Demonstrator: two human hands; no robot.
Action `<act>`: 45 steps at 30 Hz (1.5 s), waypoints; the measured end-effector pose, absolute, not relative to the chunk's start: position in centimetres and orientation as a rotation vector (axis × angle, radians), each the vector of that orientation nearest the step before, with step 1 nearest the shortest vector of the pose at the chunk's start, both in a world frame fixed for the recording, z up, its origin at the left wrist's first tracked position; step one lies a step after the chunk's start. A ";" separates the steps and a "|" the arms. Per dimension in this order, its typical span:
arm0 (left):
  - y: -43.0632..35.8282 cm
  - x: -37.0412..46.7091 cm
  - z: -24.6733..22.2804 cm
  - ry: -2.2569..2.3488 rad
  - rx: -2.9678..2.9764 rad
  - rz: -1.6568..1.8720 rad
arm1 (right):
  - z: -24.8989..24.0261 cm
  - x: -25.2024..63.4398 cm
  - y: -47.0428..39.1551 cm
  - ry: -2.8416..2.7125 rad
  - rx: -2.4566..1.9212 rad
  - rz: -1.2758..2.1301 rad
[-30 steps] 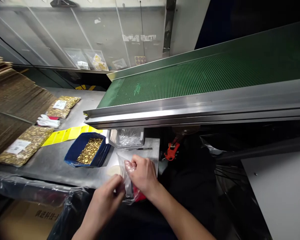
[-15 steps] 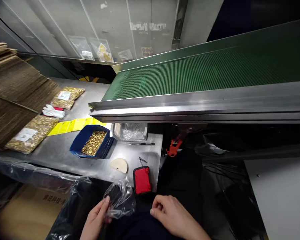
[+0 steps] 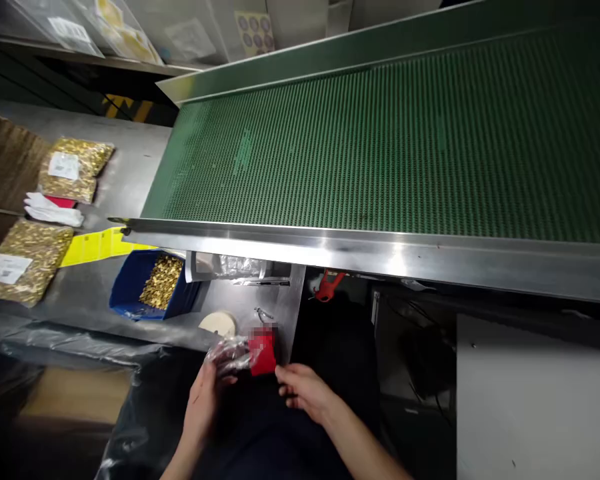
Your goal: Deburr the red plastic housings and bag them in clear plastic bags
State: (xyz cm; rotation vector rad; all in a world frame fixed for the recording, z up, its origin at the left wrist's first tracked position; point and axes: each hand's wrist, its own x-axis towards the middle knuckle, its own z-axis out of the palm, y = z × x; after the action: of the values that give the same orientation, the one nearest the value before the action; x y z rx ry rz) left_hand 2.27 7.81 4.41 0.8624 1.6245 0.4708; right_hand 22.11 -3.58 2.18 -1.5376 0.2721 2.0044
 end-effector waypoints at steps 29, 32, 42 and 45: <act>4.7 5.0 0.7 1.458 1.680 0.396 | -0.3 16.5 -5.5 -0.066 -1.223 1.177; 4.7 4.1 0.3 1.448 1.564 0.480 | 0.9 16.9 -6.6 -0.186 -1.310 1.078; 4.6 1.3 1.1 1.403 1.239 0.616 | 3.9 17.3 -9.4 -0.606 -1.689 0.787; 4.6 1.1 2.2 1.424 1.224 0.619 | 2.6 18.5 -10.1 -0.458 -1.582 0.828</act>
State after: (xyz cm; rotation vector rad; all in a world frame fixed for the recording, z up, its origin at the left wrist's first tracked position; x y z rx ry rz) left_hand 1.05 4.60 2.18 1.2235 1.4238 0.6189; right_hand 18.51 -10.06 2.62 -1.5818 -0.4581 0.8280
